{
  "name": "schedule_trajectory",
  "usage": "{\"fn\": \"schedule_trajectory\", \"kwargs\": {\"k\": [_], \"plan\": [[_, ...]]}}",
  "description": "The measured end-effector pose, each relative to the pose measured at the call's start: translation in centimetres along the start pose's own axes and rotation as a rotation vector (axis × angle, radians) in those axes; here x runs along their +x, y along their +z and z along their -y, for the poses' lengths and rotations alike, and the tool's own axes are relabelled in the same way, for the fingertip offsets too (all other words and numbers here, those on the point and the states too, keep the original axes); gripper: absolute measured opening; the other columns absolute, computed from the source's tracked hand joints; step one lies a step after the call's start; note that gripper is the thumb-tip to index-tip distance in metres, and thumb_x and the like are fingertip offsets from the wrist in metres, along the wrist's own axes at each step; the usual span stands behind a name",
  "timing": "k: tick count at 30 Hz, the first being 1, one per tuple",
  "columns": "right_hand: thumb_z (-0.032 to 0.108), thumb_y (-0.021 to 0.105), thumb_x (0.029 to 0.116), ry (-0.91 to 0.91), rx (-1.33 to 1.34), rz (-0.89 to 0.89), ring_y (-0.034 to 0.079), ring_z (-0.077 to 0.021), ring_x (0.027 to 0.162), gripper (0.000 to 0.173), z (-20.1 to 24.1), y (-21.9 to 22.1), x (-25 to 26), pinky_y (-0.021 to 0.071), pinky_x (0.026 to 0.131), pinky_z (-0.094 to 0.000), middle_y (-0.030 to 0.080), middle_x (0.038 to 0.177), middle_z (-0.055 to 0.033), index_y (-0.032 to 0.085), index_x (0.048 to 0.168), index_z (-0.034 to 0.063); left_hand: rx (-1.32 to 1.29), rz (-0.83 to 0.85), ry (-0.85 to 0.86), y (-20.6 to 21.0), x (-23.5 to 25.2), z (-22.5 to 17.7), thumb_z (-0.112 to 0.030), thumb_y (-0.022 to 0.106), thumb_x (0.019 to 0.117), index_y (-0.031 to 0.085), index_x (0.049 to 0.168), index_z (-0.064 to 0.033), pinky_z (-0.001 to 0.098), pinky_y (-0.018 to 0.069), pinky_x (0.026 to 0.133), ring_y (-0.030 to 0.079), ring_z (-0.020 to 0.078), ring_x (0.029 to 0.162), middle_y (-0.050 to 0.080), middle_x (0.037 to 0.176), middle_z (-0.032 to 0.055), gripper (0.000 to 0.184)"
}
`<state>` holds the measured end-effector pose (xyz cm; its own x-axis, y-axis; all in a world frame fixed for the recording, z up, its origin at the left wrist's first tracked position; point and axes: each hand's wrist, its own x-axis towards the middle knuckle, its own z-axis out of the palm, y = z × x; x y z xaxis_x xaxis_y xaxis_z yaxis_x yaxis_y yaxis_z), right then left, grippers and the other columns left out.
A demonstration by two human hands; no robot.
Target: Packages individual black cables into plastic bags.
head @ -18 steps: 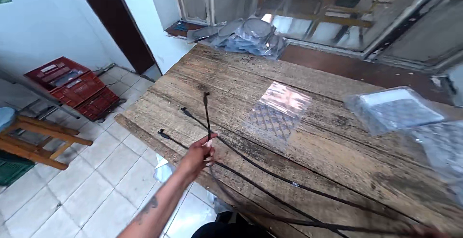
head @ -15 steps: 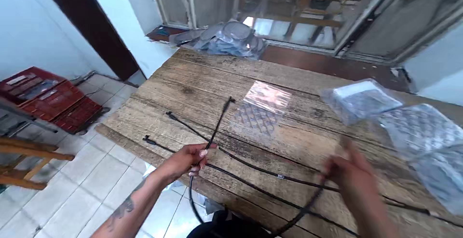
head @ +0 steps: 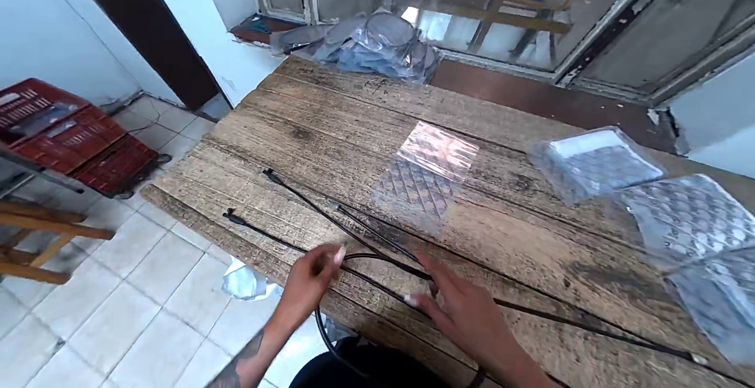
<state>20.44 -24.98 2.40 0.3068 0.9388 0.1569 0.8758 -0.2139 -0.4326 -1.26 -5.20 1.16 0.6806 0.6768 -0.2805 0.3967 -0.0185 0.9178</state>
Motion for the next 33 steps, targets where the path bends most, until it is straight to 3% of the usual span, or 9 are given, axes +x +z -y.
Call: {"fn": "schedule_trajectory", "kwargs": {"k": [4,7,12,14,17,20,24,30,33], "plan": [[0.097,0.049,0.0661,0.052,-0.097,-0.061,0.069,-0.0362,0.083,0.125,-0.4,0.5,-3.2,0.0567,0.065,-0.0551,0.070,0.103,-0.0205,0.052,0.146,0.0003,-0.412,-0.200,0.096,6.2,-2.4,3.2,-0.027,0.046,0.1057,0.059,0.103,-0.0079,0.0165,0.0429,0.055,0.048,-0.0022,0.058,0.054,0.072,-0.0116,0.024],[0.080,0.082,0.0505,0.249,0.156,0.189,0.059,-0.0534,0.116,0.147,1.0,-0.4,-4.3,0.0534,0.084,-0.0665,0.044,0.146,-0.0381,0.028,0.158,-0.0049,-0.490,-0.333,0.081,10.0,1.0,-1.2,-0.024,0.040,0.1056,0.058,0.105,-0.0051,0.0164,0.0386,0.054,0.044,-0.0019,0.058,0.047,0.070,-0.0109,0.026],[0.062,0.083,0.0735,0.483,0.578,-0.067,0.053,-0.0388,0.134,0.128,0.2,2.3,-4.3,0.0488,0.105,-0.0529,0.035,0.158,-0.0314,0.018,0.160,-0.0071,-0.095,-0.080,0.168,12.4,8.8,-6.0,-0.028,0.038,0.1078,0.068,0.107,-0.0018,0.0293,0.0489,0.062,0.054,0.0097,0.062,0.057,0.071,-0.0004,0.040],[0.063,0.082,0.0733,0.590,0.443,-0.144,0.057,-0.0428,0.126,0.120,-1.1,1.6,-4.7,0.0514,0.098,-0.0570,0.042,0.153,-0.0327,0.030,0.158,-0.0039,0.352,0.150,0.317,9.0,14.1,-5.5,-0.029,0.049,0.1082,0.074,0.105,-0.0033,0.0438,0.0575,0.082,0.069,0.0214,0.085,0.071,0.090,0.0098,0.036],[0.065,0.085,0.0664,0.685,0.183,-0.045,0.059,-0.0557,0.115,0.114,-3.3,-0.2,-6.5,0.0483,0.089,-0.0699,0.042,0.149,-0.0376,0.044,0.154,0.0036,0.593,0.301,0.398,3.8,22.0,-3.1,-0.011,0.075,0.0920,0.075,0.111,-0.0032,0.0541,0.0474,0.107,0.063,0.0345,0.118,0.069,0.119,0.0176,0.021],[0.067,0.085,0.0639,0.694,0.083,0.040,0.056,-0.0583,0.116,0.117,-3.7,-2.2,-7.4,0.0433,0.090,-0.0736,0.041,0.151,-0.0369,0.043,0.156,0.0071,0.631,0.321,0.482,3.2,25.8,-1.9,-0.002,0.084,0.0792,0.075,0.101,-0.0023,0.0533,0.0526,0.099,0.067,0.0324,0.108,0.071,0.110,0.0163,0.024],[0.067,0.085,0.0640,0.630,0.092,0.052,0.056,-0.0585,0.117,0.113,-2.6,-3.2,-6.6,0.0438,0.088,-0.0730,0.039,0.153,-0.0363,0.046,0.156,0.0143,0.689,0.246,0.538,5.7,26.5,-2.4,-0.007,0.078,0.0880,0.076,0.091,-0.0013,0.0506,0.0570,0.087,0.070,0.0289,0.090,0.072,0.094,0.0145,0.007],[0.068,0.082,0.0667,0.606,0.069,0.108,0.056,-0.0590,0.117,0.106,-0.8,-4.5,-7.6,0.0421,0.090,-0.0727,0.039,0.154,-0.0355,0.050,0.153,0.0146,0.852,0.202,0.759,9.2,21.7,-6.1,-0.002,0.057,0.1000,0.065,0.117,0.0038,0.0503,0.0553,0.097,0.069,0.0353,0.109,0.069,0.114,0.0206,0.019],[0.068,0.082,0.0674,0.574,0.069,0.152,0.056,-0.0586,0.117,0.104,0.5,-5.2,-8.5,0.0424,0.090,-0.0722,0.041,0.153,-0.0350,0.052,0.151,0.0142,0.914,0.083,1.036,8.8,21.1,-3.7,0.002,0.060,0.0950,0.072,0.112,0.0032,0.0529,0.0527,0.101,0.066,0.0385,0.116,0.070,0.120,0.0183,0.021]]}}
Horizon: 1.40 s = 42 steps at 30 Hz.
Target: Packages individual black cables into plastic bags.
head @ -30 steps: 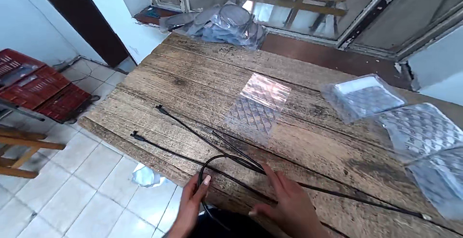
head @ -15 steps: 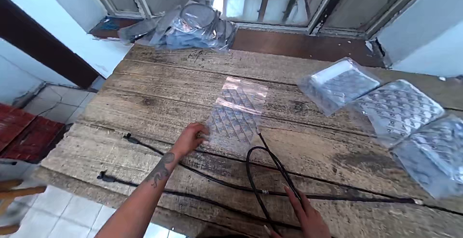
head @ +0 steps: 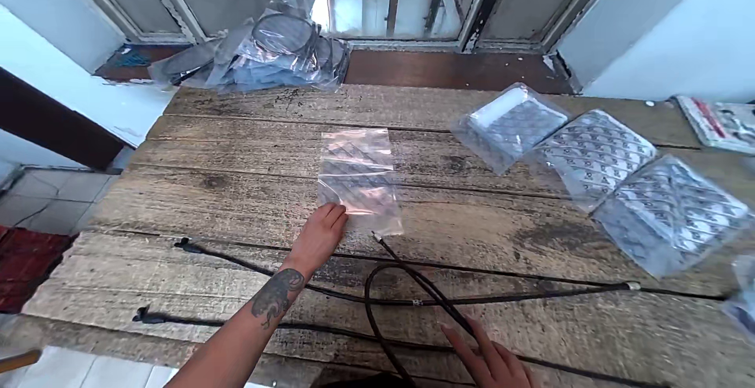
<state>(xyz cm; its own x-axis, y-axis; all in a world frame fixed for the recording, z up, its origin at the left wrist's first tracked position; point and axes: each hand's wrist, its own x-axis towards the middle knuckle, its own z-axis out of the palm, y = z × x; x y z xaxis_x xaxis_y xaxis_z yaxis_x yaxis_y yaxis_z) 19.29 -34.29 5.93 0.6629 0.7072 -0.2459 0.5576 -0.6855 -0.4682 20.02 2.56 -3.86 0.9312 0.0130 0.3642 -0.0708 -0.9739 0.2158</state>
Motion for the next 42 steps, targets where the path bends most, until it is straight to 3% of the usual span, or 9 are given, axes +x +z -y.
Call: {"fn": "schedule_trajectory", "kwargs": {"k": [8,14,18,21,24,30,34,37,42], "plan": [[0.066,0.081,0.0697,0.190,0.285,-0.166,0.057,-0.0498,0.122,0.085,-1.3,3.1,2.6,0.0453,0.093,-0.0703,0.048,0.151,-0.0263,0.065,0.138,0.0181,0.046,-0.123,0.130,-0.6,-5.4,-11.0,-0.002,0.066,0.0892,0.072,0.127,-0.0119,0.0388,0.0570,0.056,0.072,0.0242,0.080,0.068,0.135,0.0015,0.039],[0.042,0.081,0.0735,0.228,0.350,-0.362,0.059,-0.0529,0.115,0.061,1.4,7.4,3.1,0.0463,0.094,-0.0677,0.061,0.129,-0.0323,0.074,0.120,0.0024,-0.119,-0.176,0.234,-1.5,-8.7,-16.7,-0.002,0.060,0.0945,0.072,0.125,-0.0131,0.0330,0.0567,0.063,0.070,0.0203,0.082,0.070,0.130,0.0029,0.034],[0.056,0.081,0.0741,0.370,0.382,-0.409,0.062,-0.0458,0.119,0.091,2.9,8.6,5.3,0.0453,0.101,-0.0647,0.065,0.130,-0.0268,0.058,0.143,0.0002,-0.307,-0.122,-0.438,-1.3,-11.6,-18.3,-0.009,0.065,0.0886,0.066,0.113,0.0018,0.0451,0.0628,0.070,0.074,0.0312,0.092,0.068,0.117,0.0199,0.027],[0.060,0.084,0.0690,0.352,0.257,-0.447,0.051,-0.0539,0.129,0.098,3.9,10.4,5.9,0.0369,0.105,-0.0697,0.051,0.146,-0.0319,0.057,0.146,0.0056,-0.514,0.402,-0.833,-1.1,-12.1,-18.0,-0.025,0.052,0.1035,0.069,0.114,0.0040,0.0568,0.0541,0.092,0.070,0.0383,0.104,0.070,0.112,0.0239,0.035],[0.066,0.080,0.0649,0.239,0.066,-0.510,0.039,-0.0552,0.139,0.100,3.4,12.2,8.5,0.0350,0.108,-0.0706,0.035,0.158,-0.0310,0.055,0.149,0.0169,-0.774,0.672,-0.566,-1.5,-13.2,-19.7,-0.017,0.049,0.1049,0.069,0.105,0.0111,0.0566,0.0506,0.096,0.068,0.0412,0.103,0.070,0.102,0.0292,0.034],[0.062,0.064,0.0902,-0.377,0.080,-0.332,0.036,-0.0480,0.147,0.077,0.7,14.1,8.1,0.0313,0.121,-0.0592,0.042,0.155,-0.0312,0.061,0.140,0.0029,-0.870,0.417,-0.852,-0.8,-18.6,-16.2,-0.023,0.053,0.1022,0.073,0.098,0.0009,0.0486,0.0569,0.088,0.071,0.0242,0.087,0.073,0.089,0.0130,0.031],[0.028,0.067,0.0952,-0.768,-0.114,-0.403,0.071,-0.0354,0.100,0.016,-1.5,15.9,6.3,0.0594,0.090,-0.0473,0.072,0.099,-0.0150,0.075,0.099,0.0144,-0.814,0.383,-0.963,-2.4,-20.0,-15.5,-0.024,0.051,0.1036,0.073,0.092,-0.0030,0.0409,0.0557,0.083,0.069,0.0153,0.082,0.072,0.086,0.0053,0.032],[-0.001,0.068,0.0856,-0.690,-0.144,-0.163,0.067,-0.0422,0.107,0.034,0.0,13.7,6.5,0.0564,0.093,-0.0540,0.070,0.108,-0.0217,0.074,0.115,0.0140,-0.762,0.371,-0.907,-2.1,-20.6,-16.1,-0.023,0.053,0.1019,0.073,0.092,-0.0019,0.0428,0.0558,0.082,0.069,0.0181,0.081,0.072,0.085,0.0078,0.031],[-0.004,0.061,0.0909,-0.528,-0.056,-0.151,0.060,-0.0453,0.124,0.037,1.6,14.2,6.2,0.0519,0.102,-0.0551,0.066,0.125,-0.0248,0.072,0.124,0.0097,-0.881,0.317,-0.951,-2.3,-21.4,-15.9,-0.022,0.057,0.1006,0.073,0.100,-0.0032,0.0301,0.0561,0.068,0.065,0.0084,0.068,0.073,0.089,0.0029,0.024]]}}
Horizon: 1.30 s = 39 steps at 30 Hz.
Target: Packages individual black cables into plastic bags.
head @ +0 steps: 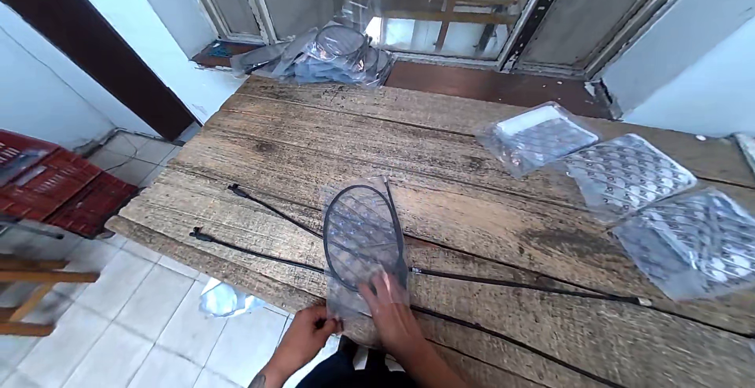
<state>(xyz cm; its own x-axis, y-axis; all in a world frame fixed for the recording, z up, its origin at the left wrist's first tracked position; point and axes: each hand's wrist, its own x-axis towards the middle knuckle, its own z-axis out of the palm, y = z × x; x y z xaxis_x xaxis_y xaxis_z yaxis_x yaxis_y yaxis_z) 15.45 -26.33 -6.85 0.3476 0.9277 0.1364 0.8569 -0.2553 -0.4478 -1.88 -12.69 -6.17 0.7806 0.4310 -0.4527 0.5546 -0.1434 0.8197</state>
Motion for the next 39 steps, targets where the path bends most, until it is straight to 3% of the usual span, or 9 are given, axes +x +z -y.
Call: {"fn": "schedule_trajectory", "kwargs": {"k": [4,7,10,13,19,26,31,35,39], "plan": [[0.043,0.060,0.1013,-0.255,0.033,-0.375,0.071,-0.0205,0.081,0.034,-1.4,-0.3,-3.9,0.0601,0.075,-0.0344,0.073,0.090,-0.0066,0.074,0.098,0.0126,-0.502,0.111,-0.138,-1.0,0.1,-2.2,-0.028,0.048,0.1078,0.053,0.132,0.0024,0.0402,0.0606,0.092,0.074,0.0232,0.099,0.074,0.113,0.0123,0.040],[0.036,0.054,0.0999,0.136,0.035,-0.529,0.061,-0.0168,0.047,0.045,-3.8,-3.0,-5.4,0.0506,0.043,-0.0357,0.060,0.056,-0.0049,0.067,0.071,0.0042,-0.680,-0.142,-0.277,1.3,2.5,-4.0,-0.026,0.053,0.1080,0.056,0.126,0.0049,0.0389,0.0639,0.082,0.076,0.0235,0.088,0.076,0.101,0.0140,0.036],[0.044,0.046,0.1061,0.654,0.309,-0.173,0.069,-0.0288,0.066,0.054,-5.8,-5.2,-4.1,0.0568,0.065,-0.0537,0.069,0.072,-0.0128,0.072,0.091,-0.0008,-0.738,-0.250,-0.304,1.5,3.7,-4.9,-0.010,0.064,0.1006,0.061,0.113,0.0056,0.0339,0.0625,0.075,0.073,0.0183,0.078,0.074,0.089,0.0115,0.020],[0.039,0.057,0.1032,0.745,0.710,0.100,0.070,-0.0221,0.079,0.044,-4.8,-5.0,-2.5,0.0585,0.078,-0.0456,0.072,0.087,-0.0119,0.073,0.100,-0.0014,-0.788,-0.093,-0.253,-0.7,2.5,-5.5,-0.002,0.059,0.1012,0.059,0.118,0.0046,0.0347,0.0631,0.080,0.075,0.0207,0.086,0.075,0.097,0.0128,0.018],[0.028,0.043,0.1112,0.875,1.068,0.068,0.063,-0.0113,0.048,0.048,-1.4,-4.3,-0.7,0.0560,0.050,-0.0284,0.065,0.058,-0.0017,0.064,0.077,0.0011,-0.697,-0.007,-0.224,-2.3,3.2,-5.3,-0.013,0.055,0.1060,0.056,0.121,0.0026,0.0343,0.0636,0.082,0.076,0.0206,0.087,0.076,0.098,0.0118,0.022],[0.010,0.055,0.1053,0.883,1.237,-0.001,0.069,-0.0125,0.063,0.020,-1.5,-3.2,0.3,0.0611,0.063,-0.0290,0.073,0.086,-0.0070,0.061,0.115,-0.0058,-0.761,-0.131,-0.248,-1.8,4.5,-4.9,-0.006,0.066,0.0987,0.058,0.119,0.0049,0.0338,0.0643,0.076,0.077,0.0211,0.082,0.076,0.094,0.0139,0.024],[0.010,0.069,0.0959,0.796,1.339,0.152,0.072,-0.0161,0.072,0.020,-2.1,-3.7,-0.7,0.0630,0.069,-0.0336,0.074,0.088,-0.0070,0.065,0.111,-0.0018,-0.884,-0.234,-0.307,-2.2,4.4,-4.2,0.004,0.070,0.0909,0.059,0.118,0.0052,0.0319,0.0613,0.069,0.073,0.0185,0.076,0.075,0.089,0.0134,0.029],[0.027,0.062,0.1021,0.895,1.211,0.317,0.073,-0.0174,0.092,0.030,-3.4,-4.4,0.4,0.0622,0.086,-0.0379,0.074,0.100,-0.0080,0.067,0.115,0.0010,-0.535,-0.068,-0.251,-5.1,5.2,-2.8,-0.022,0.071,0.0966,0.064,0.118,-0.0005,0.0336,0.0592,0.087,0.071,0.0135,0.093,0.073,0.101,0.0068,0.031],[0.032,0.063,0.1019,0.983,0.963,0.207,0.066,-0.0178,0.079,0.036,-3.1,-3.1,3.1,0.0557,0.075,-0.0387,0.069,0.090,-0.0107,0.066,0.111,-0.0021,-0.409,-0.091,-0.251,-4.7,6.0,-2.4,-0.022,0.077,0.0910,0.064,0.119,0.0025,0.0384,0.0582,0.090,0.070,0.0162,0.093,0.072,0.101,0.0102,0.039]]}}
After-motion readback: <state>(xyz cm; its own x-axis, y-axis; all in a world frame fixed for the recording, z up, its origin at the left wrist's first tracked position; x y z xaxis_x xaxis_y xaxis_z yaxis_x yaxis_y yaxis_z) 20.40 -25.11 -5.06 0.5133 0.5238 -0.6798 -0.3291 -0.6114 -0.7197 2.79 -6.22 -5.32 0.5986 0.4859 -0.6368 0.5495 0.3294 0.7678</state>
